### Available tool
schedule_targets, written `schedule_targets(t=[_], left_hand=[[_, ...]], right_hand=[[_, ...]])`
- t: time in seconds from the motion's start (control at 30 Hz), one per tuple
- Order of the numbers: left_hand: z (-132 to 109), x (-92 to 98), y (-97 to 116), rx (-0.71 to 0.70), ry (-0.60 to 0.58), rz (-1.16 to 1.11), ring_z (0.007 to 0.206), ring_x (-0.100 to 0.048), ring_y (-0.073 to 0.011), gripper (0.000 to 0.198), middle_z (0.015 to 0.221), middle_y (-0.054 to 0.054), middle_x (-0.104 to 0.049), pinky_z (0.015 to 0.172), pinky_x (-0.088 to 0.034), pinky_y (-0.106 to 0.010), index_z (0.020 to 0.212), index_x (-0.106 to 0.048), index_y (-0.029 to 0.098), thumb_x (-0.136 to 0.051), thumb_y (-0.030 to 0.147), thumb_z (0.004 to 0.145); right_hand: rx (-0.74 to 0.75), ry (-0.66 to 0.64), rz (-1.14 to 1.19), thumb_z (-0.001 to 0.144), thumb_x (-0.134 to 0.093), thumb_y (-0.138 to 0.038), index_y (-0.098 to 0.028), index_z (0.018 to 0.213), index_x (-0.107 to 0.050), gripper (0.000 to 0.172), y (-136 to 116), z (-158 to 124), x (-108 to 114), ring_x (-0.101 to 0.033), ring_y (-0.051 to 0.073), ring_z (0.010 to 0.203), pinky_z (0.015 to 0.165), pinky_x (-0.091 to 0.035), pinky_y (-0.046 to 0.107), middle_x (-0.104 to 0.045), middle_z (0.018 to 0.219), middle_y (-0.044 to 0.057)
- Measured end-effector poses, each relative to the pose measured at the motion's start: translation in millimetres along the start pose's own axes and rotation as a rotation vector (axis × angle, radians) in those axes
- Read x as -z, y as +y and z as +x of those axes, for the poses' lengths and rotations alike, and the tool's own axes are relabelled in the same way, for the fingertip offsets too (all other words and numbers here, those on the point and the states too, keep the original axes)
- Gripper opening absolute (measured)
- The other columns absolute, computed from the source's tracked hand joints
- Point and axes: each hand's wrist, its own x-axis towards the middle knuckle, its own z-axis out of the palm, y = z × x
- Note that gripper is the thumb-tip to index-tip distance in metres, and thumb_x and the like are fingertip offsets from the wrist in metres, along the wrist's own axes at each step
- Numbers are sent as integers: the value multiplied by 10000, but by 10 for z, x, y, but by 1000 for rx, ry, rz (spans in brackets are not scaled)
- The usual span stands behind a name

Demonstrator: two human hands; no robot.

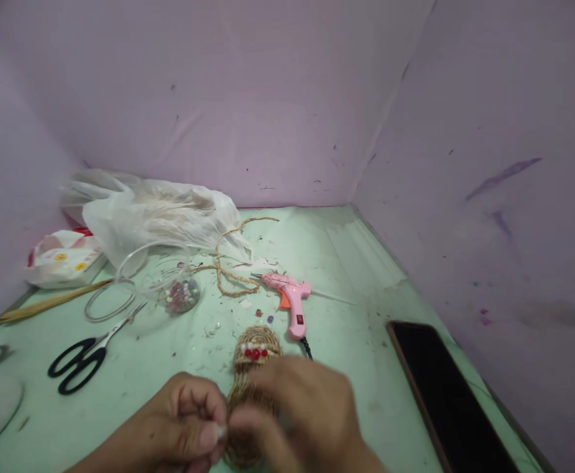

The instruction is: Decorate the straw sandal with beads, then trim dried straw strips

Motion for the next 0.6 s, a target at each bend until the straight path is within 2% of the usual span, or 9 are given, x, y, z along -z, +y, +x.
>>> schedule_targets(t=[0.07,0.13,0.2,0.27,0.4,0.5,0.6], left_hand=[[20,-3,27,-76,108,44,301,-389,-46,322,407,34,-532,309,-245,-169,567,-588,143,-769,406,523],[44,11,44,-153,210,75,315,-366,-35,285,393,49,-500,317,-241,-156,579,-585,136,-747,370,562],[60,33,51,-181,248,101,337,-370,-35,254,398,50,-495,333,-246,-154,590,-583,132,-728,341,590],[67,51,51,-193,271,128,343,-368,-37,237,396,51,-492,344,-245,-159,595,-577,133,-712,327,612],[62,67,41,-215,302,179,339,-350,-37,232,372,58,-477,353,-236,-166,607,-570,134,-698,327,626],[77,85,21,-223,322,203,334,-339,-33,243,368,60,-475,355,-238,-166,611,-564,134,-687,343,631],[116,118,-11,-216,337,222,324,-341,-37,261,362,57,-478,354,-246,-172,614,-572,135,-678,373,623]], right_hand=[[-352,46,-210,792,-546,-401,-247,823,-671,200,170,162,128,-603,198,579,561,-453,320,-707,788,62],[-646,-60,-391,760,-514,-515,-227,683,-673,338,370,326,210,-562,231,541,499,-376,331,-664,619,70],[-787,-191,-318,677,-570,-552,-215,526,-632,374,540,455,208,-503,218,497,449,-287,303,-595,508,62],[-855,-212,-170,599,-658,-461,-211,467,-590,291,640,537,132,-449,178,449,432,-244,281,-526,436,27],[-918,-238,94,590,-625,-247,-196,600,-607,55,646,623,-42,-419,127,395,405,-306,256,-477,408,-34],[-940,-224,314,656,-547,-223,-184,688,-578,59,575,666,-46,-443,112,431,450,-423,255,-465,475,-43],[-927,-134,433,714,-531,-249,-188,716,-517,62,485,623,67,-448,103,487,500,-468,245,-453,558,-36]])
